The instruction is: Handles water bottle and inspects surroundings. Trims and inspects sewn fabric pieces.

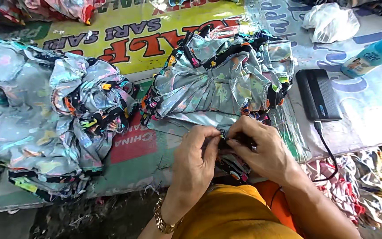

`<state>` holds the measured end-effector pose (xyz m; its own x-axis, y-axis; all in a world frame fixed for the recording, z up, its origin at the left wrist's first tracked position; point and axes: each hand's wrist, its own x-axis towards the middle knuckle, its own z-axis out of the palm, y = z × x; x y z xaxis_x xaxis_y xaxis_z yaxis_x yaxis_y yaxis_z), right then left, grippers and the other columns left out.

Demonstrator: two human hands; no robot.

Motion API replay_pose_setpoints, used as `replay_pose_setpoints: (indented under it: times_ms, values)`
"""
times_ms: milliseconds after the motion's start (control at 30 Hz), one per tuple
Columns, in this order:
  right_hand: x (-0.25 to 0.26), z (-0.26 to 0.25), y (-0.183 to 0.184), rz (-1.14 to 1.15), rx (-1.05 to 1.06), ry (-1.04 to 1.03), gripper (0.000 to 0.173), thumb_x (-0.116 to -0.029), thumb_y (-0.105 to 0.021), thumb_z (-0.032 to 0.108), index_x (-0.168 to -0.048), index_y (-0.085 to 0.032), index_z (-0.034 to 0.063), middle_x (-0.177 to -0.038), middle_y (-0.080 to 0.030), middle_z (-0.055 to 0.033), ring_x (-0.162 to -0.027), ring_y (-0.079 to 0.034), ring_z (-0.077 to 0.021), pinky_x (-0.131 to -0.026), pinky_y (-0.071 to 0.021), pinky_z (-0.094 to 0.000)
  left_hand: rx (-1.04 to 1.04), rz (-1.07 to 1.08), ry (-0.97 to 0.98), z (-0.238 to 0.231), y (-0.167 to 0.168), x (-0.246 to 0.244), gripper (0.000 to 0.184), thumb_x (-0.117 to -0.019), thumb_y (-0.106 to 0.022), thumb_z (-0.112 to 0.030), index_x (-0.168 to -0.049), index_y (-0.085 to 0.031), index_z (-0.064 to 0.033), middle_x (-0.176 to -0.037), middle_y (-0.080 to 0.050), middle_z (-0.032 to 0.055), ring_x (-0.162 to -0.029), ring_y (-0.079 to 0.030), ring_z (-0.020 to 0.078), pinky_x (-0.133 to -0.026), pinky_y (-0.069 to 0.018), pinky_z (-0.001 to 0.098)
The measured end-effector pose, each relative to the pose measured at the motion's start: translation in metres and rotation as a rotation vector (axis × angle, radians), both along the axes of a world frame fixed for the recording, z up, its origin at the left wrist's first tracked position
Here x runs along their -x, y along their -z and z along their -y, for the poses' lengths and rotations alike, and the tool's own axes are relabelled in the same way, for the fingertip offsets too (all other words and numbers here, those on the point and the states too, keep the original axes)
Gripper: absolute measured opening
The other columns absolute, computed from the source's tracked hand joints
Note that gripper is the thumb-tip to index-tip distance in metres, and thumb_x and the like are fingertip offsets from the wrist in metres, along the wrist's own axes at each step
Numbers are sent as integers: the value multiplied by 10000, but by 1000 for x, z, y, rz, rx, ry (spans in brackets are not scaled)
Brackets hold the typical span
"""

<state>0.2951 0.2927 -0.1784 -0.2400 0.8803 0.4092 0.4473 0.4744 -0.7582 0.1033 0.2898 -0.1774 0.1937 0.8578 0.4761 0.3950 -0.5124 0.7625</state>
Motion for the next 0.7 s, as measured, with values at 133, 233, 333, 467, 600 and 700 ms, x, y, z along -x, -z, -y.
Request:
replay_pose_setpoints:
  times_ms: [133,233,333,467,600,700]
  values:
    - [-1,-3,-8,-161,129,-75,85,-1001,-583,129,-983,-664,116,-820,-631,74,-691,-582,40,-591,-483,-109,15,-56,39,-2,1,0,165,-1007,-644,-152,-1152,-622,-77,-1087,-647,4,-1026,-632,36,-910,-547,215]
    - [-3,-8,-10,-286,189,-147,86,-1028,-543,123,-998,-622,104,-790,-578,59,-644,-539,22,-556,-457,-110,-13,-89,9,-6,-1,2,103,-1003,-610,-101,-1066,-681,-62,-1049,-673,20,-1005,-646,63,-882,-549,228]
    - [-6,-14,-11,-348,195,-130,68,-1018,-555,120,-1007,-623,114,-797,-579,59,-648,-544,10,-557,-468,-120,250,296,145,-12,-9,13,107,-1018,-577,-143,-1064,-673,-138,-1121,-672,-29,-1029,-648,60,-872,-560,239]
    - [-7,-18,-11,-396,199,-108,63,-989,-586,84,-1043,-603,113,-807,-577,44,-630,-537,-4,-523,-458,-122,532,731,228,-16,-10,13,88,-1000,-601,-138,-1052,-657,-182,-936,-666,-36,-872,-667,53,-816,-586,249]
    - [-10,-20,-11,-451,158,-123,65,-1006,-579,77,-1060,-602,105,-844,-585,33,-591,-519,4,-478,-447,-110,523,713,247,-17,-7,12,157,-1038,-530,-120,-1153,-603,-199,-937,-658,-30,-897,-676,66,-864,-589,279]
    - [-11,-23,-11,-427,90,-85,74,-1006,-575,65,-1067,-597,99,-857,-584,40,-599,-520,16,-490,-460,-108,375,561,214,-16,-8,11,204,-1038,-539,-104,-1224,-572,-182,-931,-674,-43,-871,-674,58,-839,-581,260]
